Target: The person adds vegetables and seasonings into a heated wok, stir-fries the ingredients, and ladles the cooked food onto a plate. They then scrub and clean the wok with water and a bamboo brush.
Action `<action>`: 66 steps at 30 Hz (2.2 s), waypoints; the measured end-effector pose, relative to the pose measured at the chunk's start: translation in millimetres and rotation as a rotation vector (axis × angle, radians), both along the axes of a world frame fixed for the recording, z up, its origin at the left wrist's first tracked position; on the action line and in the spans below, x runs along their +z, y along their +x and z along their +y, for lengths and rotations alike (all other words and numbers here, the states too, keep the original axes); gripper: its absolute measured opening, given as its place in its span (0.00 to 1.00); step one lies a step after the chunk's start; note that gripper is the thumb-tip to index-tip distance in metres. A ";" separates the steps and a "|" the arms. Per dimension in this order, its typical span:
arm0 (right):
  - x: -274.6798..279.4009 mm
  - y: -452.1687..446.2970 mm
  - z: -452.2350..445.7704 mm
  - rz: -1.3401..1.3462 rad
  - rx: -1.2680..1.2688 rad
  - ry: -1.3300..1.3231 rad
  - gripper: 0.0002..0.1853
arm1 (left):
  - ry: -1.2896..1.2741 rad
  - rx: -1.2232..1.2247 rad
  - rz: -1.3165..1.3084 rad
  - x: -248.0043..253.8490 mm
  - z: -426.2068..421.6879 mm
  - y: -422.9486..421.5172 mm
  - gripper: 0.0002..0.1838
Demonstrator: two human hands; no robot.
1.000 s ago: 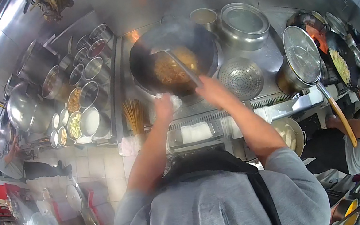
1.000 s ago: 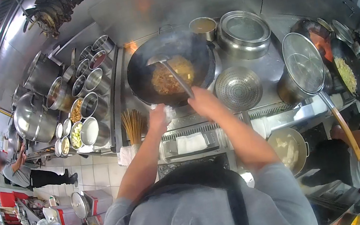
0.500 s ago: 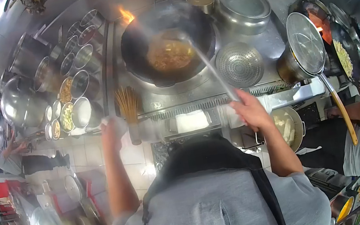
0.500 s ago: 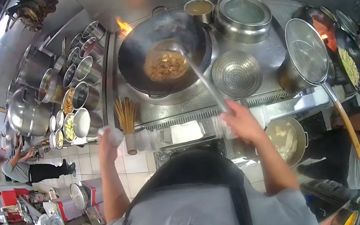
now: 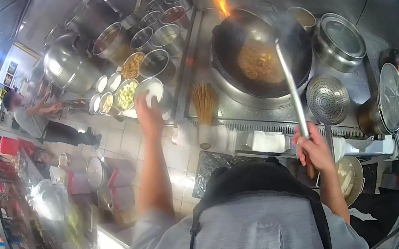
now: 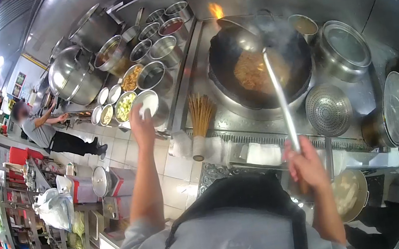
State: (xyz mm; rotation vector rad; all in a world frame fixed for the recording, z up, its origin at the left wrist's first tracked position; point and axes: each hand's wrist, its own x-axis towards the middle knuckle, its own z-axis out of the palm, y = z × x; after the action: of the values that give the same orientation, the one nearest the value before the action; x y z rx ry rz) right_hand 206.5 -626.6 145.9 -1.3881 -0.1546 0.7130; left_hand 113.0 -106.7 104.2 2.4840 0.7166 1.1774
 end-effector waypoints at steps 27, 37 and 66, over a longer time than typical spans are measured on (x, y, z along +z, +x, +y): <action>51.4 -102.5 209.5 0.278 0.213 0.008 0.21 | 0.137 -0.099 0.635 -67.2 148.1 42.8 0.07; 68.2 -118.3 221.3 0.353 0.173 0.057 0.20 | 0.072 -0.119 0.669 -54.9 146.0 44.9 0.07; 54.2 -126.2 227.2 0.662 0.178 0.300 0.19 | -0.233 -0.665 0.617 61.4 61.1 123.5 0.11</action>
State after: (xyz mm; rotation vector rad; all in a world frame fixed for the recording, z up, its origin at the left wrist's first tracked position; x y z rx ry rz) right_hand 80.3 -399.5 200.2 -0.8057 0.1370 1.2093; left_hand 236.5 -45.7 165.6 2.5545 0.0965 0.0878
